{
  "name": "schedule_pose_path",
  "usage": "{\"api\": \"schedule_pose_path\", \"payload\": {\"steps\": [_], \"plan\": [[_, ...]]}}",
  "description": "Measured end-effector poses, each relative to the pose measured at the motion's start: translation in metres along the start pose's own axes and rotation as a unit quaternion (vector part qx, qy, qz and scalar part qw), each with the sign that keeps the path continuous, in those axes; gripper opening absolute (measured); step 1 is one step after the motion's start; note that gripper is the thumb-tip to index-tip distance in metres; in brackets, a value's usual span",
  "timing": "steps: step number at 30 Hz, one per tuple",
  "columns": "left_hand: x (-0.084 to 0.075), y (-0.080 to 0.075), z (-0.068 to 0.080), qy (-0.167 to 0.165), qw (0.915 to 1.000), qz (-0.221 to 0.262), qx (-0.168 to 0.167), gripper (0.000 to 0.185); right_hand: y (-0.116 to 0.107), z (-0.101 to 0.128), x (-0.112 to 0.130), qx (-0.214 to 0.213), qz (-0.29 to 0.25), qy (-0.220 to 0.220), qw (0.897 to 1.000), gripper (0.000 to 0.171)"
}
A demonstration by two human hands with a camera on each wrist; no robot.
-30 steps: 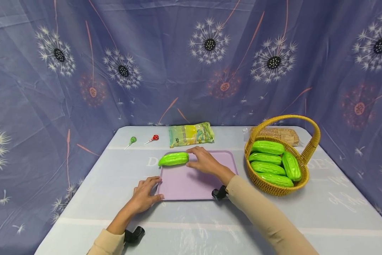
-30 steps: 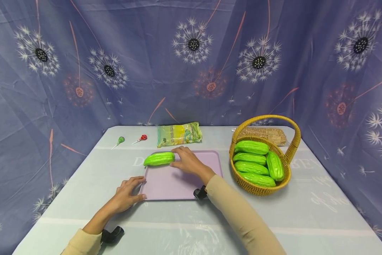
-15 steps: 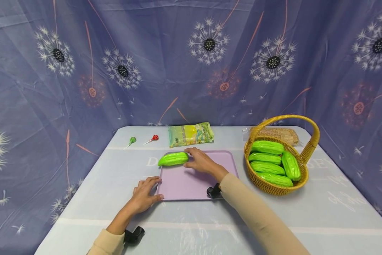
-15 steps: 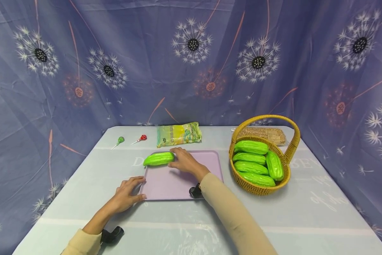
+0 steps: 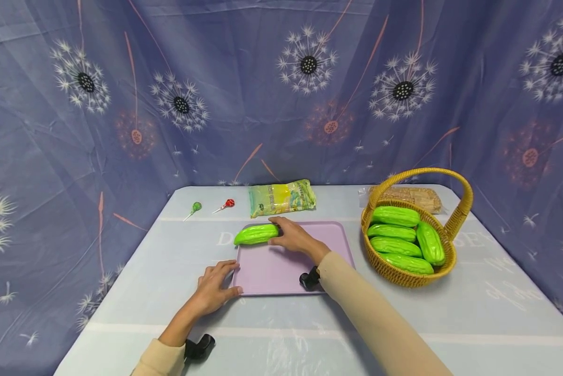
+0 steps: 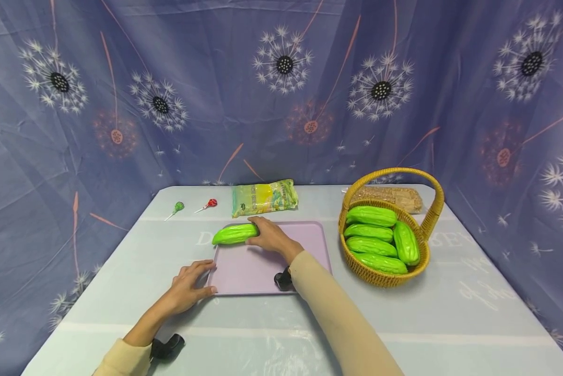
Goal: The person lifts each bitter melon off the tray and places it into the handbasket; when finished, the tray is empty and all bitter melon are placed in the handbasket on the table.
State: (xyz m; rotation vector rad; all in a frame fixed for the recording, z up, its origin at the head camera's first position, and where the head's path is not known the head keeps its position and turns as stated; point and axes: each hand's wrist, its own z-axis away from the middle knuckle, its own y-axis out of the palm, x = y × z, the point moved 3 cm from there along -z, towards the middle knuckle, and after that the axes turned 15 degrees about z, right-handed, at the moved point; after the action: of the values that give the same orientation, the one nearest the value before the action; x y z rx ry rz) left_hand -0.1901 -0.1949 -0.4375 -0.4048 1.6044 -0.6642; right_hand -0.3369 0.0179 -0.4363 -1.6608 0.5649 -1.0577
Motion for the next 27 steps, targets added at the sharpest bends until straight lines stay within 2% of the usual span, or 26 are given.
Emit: {"api": "schedule_pose_path", "payload": {"steps": [18, 27], "plan": [[0.0, 0.0, 0.0, -0.003, 1.0, 0.002, -0.001, 0.056, 0.002, -0.002, 0.0, -0.007, -0.006, 0.0, 1.0, 0.054], [0.0, 0.0, 0.0, -0.002, 1.0, 0.003, -0.006, 0.056, -0.01, 0.008, -0.004, -0.018, -0.027, -0.001, 0.999, 0.052]]}}
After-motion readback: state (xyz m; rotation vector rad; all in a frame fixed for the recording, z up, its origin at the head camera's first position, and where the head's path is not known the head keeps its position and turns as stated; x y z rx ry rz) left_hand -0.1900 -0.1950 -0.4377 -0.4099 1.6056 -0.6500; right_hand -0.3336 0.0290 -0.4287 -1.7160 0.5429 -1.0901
